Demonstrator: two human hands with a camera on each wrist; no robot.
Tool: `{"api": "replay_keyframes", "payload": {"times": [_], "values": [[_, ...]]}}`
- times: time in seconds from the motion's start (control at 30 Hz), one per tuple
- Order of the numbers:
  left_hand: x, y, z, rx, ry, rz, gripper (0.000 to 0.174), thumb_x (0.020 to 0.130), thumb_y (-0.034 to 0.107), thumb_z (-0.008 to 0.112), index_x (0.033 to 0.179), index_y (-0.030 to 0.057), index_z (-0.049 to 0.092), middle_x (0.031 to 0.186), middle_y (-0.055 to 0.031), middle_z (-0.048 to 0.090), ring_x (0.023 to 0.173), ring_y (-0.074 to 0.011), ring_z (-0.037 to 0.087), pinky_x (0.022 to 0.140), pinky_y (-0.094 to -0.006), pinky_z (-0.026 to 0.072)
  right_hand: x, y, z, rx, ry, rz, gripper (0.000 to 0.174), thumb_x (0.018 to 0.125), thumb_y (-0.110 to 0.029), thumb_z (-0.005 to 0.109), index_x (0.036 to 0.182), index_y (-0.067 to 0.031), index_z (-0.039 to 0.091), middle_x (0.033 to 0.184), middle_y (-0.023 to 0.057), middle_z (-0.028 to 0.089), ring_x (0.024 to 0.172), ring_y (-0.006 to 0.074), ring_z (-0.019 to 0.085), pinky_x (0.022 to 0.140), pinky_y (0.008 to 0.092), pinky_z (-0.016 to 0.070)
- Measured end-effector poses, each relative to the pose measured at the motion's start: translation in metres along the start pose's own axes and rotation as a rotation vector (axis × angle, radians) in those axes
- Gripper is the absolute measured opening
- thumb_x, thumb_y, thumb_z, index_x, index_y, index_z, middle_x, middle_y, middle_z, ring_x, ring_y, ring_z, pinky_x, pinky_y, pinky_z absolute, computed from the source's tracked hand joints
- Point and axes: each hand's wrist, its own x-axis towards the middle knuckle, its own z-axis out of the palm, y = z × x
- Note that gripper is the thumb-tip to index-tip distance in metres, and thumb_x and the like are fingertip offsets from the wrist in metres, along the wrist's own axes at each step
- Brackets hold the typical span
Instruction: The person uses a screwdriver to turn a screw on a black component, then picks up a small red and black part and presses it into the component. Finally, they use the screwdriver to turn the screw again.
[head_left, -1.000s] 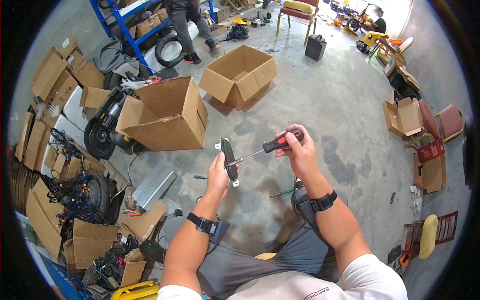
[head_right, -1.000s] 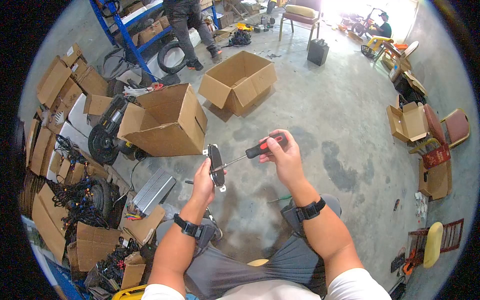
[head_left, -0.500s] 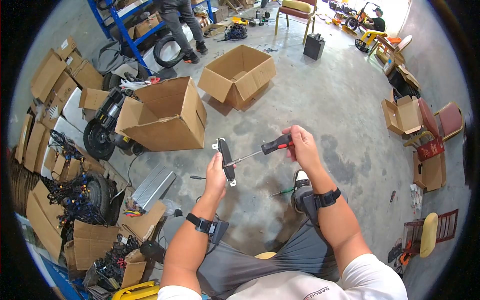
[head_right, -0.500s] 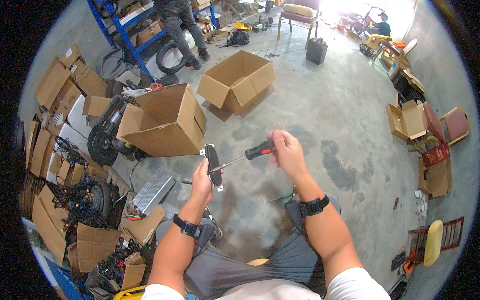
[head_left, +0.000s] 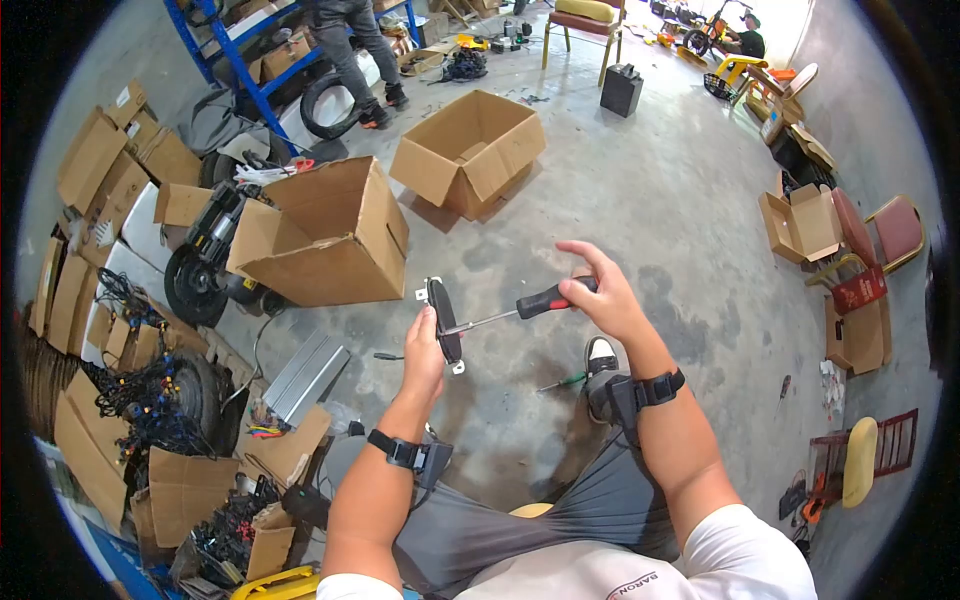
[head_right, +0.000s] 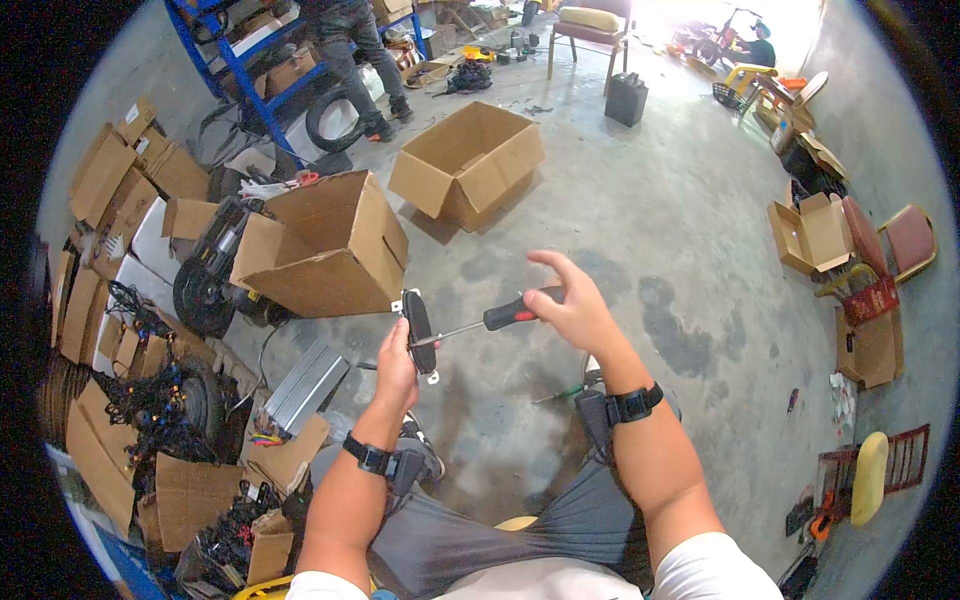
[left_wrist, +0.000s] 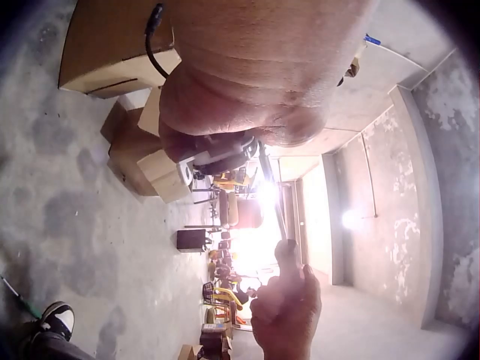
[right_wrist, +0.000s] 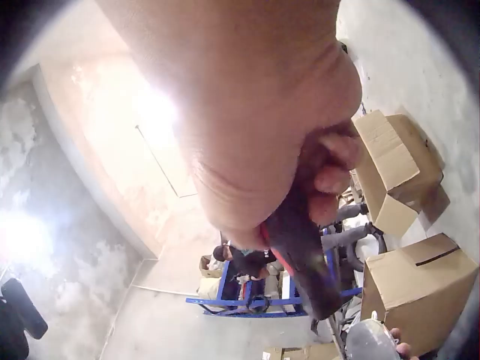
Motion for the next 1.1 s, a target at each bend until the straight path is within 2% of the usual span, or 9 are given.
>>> {"api": "replay_keyframes", "payload": {"times": [0.03, 0.17, 0.23, 0.43, 0.57, 0.77, 0.87, 1.03, 1.1], "values": [[0.0, 0.0, 0.0, 0.0, -0.001, 0.001, 0.039, 0.104, 0.034, 0.04, 0.12, 0.0022, 0.056, 0.095, -0.0065, 0.064, 0.079, -0.0165, 0.064, 0.07, -0.0294, 0.0505, -0.001, 0.0, -0.001, -0.014, -0.009, -0.193, 0.047, 0.089, -0.022, 0.061, 0.13, -0.0022, 0.051, 0.084, 0.0014, 0.058, 0.072, 0.0077, 0.053, 0.062, 0.0234, 0.0441], [0.0, 0.0, -0.001, -0.002, -0.018, -0.001, 0.04, 0.104, 0.034, 0.041, 0.122, 0.0027, 0.056, 0.095, -0.0064, 0.064, 0.079, -0.017, 0.064, 0.069, -0.0298, 0.0505, 0.0, -0.002, -0.003, 0.082, -0.052, -0.184, 0.047, 0.089, -0.021, 0.062, 0.13, -0.0018, 0.05, 0.089, 0.0027, 0.06, 0.068, 0.0079, 0.054, 0.059, 0.0217, 0.0444], [0.0, 0.0, -0.002, 0.001, -0.02, -0.006, 0.039, 0.104, 0.034, 0.041, 0.122, 0.003, 0.057, 0.095, -0.0064, 0.064, 0.079, -0.0171, 0.065, 0.069, -0.03, 0.0505, 0.002, -0.004, -0.01, 0.191, -0.184, 0.2, 0.051, 0.085, -0.016, 0.065, 0.131, -0.0024, 0.049, 0.094, 0.0033, 0.059, 0.072, 0.0074, 0.054, 0.06, 0.0214, 0.0435], [0.001, -0.001, -0.003, -0.005, -0.029, 0.014, 0.038, 0.104, 0.034, 0.041, 0.119, 0.004, 0.058, 0.095, -0.006, 0.064, 0.079, -0.017, 0.065, 0.069, -0.0299, 0.0506, -0.002, -0.008, 0.006, 0.293, -0.014, -0.078, 0.037, 0.087, -0.022, 0.065, 0.116, -0.0009, 0.059, 0.07, -0.0015, 0.057, 0.061, 0.0056, 0.046, 0.054, 0.0216, 0.0366], [0.0, -0.005, 0.0, 0.006, -0.043, -0.014, 0.036, 0.104, 0.034, 0.042, 0.12, 0.0046, 0.057, 0.094, -0.005, 0.063, 0.08, -0.0172, 0.065, 0.068, -0.0298, 0.0514, 0.001, 0.003, 0.002, 0.28, -0.105, 0.096, 0.028, 0.089, -0.02, 0.065, 0.11, -0.0011, 0.062, 0.087, 0.0026, 0.06, 0.064, 0.0078, 0.051, 0.057, 0.0234, 0.0428], [-0.003, -0.005, 0.003, 0.01, -0.125, -0.048, 0.031, 0.104, 0.03, 0.044, 0.12, 0.0067, 0.055, 0.094, -0.0042, 0.063, 0.085, -0.0176, 0.067, 0.07, -0.0304, 0.054, 0.012, 0.02, 0.02, 0.691, 0.445, -0.095, 0.019, 0.089, -0.021, 0.064, 0.096, -0.0034, 0.06, 0.085, 0.0016, 0.059, 0.063, 0.0094, 0.052, 0.059, 0.0264, 0.0449], [-0.004, -0.006, 0.009, -0.001, -0.18, -0.036, 0.027, 0.103, 0.027, 0.045, 0.121, 0.0072, 0.052, 0.099, -0.0038, 0.062, 0.089, -0.0177, 0.066, 0.074, -0.0317, 0.0553, 0.008, 0.021, 0.028, 0.315, 0.118, 0.084, 0.015, 0.087, -0.016, 0.065, 0.094, -0.0056, 0.058, 0.082, 0.0032, 0.059, 0.06, 0.0105, 0.055, 0.053, 0.026, 0.0453], [-0.006, -0.009, 0.015, 0.028, -0.183, -0.018, 0.028, 0.103, 0.025, 0.047, 0.124, 0.0072, 0.048, 0.105, -0.0045, 0.061, 0.094, -0.017, 0.065, 0.078, -0.0337, 0.0561, -0.007, 0.017, 0.077, -0.13, -0.149, 0.328, 0.051, 0.075, -0.035, 0.082, 0.107, 0.0012, 0.065, 0.074, 0.004, 0.061, 0.055, 0.0097, 0.054, 0.048, 0.0262, 0.0443], [-0.007, -0.01, 0.017, 0.015, -0.173, 0.027, 0.031, 0.102, 0.026, 0.049, 0.125, 0.0046, 0.049, 0.107, -0.0061, 0.061, 0.095, -0.0162, 0.064, 0.079, -0.0323, 0.0552, -0.008, 0.014, 0.086, -0.21, -0.244, 0.337, 0.057, 0.069, -0.042, 0.083, 0.101, 0.002, 0.069, 0.077, 0.0123, 0.067, 0.065, 0.0175, 0.063, 0.062, 0.0332, 0.0511]]}}
